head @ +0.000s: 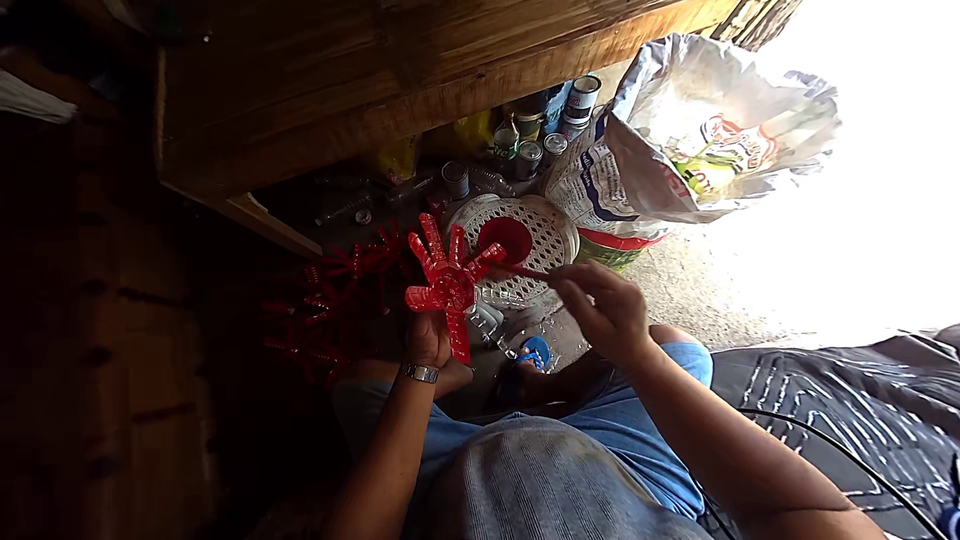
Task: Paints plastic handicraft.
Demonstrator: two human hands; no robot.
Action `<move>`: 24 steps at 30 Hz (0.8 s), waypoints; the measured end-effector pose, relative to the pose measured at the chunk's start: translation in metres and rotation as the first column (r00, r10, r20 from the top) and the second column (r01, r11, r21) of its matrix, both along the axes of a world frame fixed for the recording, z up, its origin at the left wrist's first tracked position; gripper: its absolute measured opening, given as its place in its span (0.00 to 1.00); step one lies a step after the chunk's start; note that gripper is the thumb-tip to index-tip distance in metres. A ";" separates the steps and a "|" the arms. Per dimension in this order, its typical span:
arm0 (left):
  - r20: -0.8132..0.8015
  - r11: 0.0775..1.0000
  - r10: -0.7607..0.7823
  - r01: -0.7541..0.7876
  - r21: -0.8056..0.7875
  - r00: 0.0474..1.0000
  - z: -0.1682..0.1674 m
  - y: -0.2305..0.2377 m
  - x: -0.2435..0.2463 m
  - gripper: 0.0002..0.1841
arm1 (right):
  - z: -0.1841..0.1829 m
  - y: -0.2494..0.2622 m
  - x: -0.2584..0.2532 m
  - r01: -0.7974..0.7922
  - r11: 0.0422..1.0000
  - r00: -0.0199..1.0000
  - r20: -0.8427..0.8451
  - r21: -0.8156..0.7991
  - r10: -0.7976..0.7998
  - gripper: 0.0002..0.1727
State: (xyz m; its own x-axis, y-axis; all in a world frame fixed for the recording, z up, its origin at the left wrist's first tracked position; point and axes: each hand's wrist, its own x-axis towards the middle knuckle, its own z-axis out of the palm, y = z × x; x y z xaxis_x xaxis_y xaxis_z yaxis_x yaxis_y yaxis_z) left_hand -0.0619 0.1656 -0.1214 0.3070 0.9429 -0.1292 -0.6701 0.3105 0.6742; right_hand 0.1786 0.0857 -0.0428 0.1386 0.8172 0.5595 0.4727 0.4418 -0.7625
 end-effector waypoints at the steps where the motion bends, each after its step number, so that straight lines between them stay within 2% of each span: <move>1: -0.010 1.000 0.015 -0.015 -0.001 1.000 0.001 -0.001 0.000 0.14 | 0.000 -0.003 0.004 0.031 0.999 0.999 -0.037 -0.006 -0.031 0.14; 4: 0.022 1.000 0.020 -0.020 -0.024 1.000 0.006 -0.001 0.001 0.18 | -0.001 -0.008 0.017 0.113 0.993 0.988 -0.107 -0.022 -0.114 0.14; 7: 0.095 1.000 -0.005 0.007 -0.019 0.995 -0.001 0.005 0.003 0.17 | -0.004 -0.005 0.029 0.148 0.988 0.977 -0.150 -0.033 -0.151 0.13; 9: 0.117 0.998 -0.027 0.032 -0.046 0.993 -0.002 0.009 0.002 0.19 | -0.006 0.004 0.033 0.173 0.982 0.978 -0.104 -0.081 -0.180 0.14; 12: 0.146 0.997 -0.014 0.024 -0.067 0.989 0.002 0.011 -0.002 0.17 | 0.000 0.028 0.036 0.220 0.950 0.975 0.077 -0.221 -0.207 0.15; 16: 0.209 1.000 0.021 -0.022 0.007 0.978 0.013 0.008 -0.013 0.14 | -0.003 0.082 0.047 0.197 0.904 0.947 0.313 -0.381 -0.075 0.11; 19: 0.232 0.997 0.014 -0.031 0.067 0.973 0.019 0.008 -0.023 0.17 | -0.018 0.118 0.047 0.151 0.874 0.899 0.431 -0.461 0.072 0.09; 22: 0.193 0.998 0.068 -0.070 0.005 0.979 0.018 0.009 -0.029 0.18 | -0.025 0.138 0.036 0.162 0.779 0.844 0.494 -0.606 0.209 0.11; 24: 0.146 0.995 0.099 -0.096 -0.024 0.984 0.015 0.012 -0.029 0.17 | -0.026 0.139 0.032 0.155 0.778 0.828 0.510 -0.609 0.234 0.11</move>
State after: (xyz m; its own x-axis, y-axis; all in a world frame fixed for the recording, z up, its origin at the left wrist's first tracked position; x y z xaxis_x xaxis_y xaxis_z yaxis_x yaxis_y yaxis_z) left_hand -0.0911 0.1772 -0.1061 0.2306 0.9673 -0.1059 -0.7889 0.2496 0.5615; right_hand 0.2102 0.2243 -0.0686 -0.0599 0.9944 -0.0868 0.8709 0.0095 -0.4915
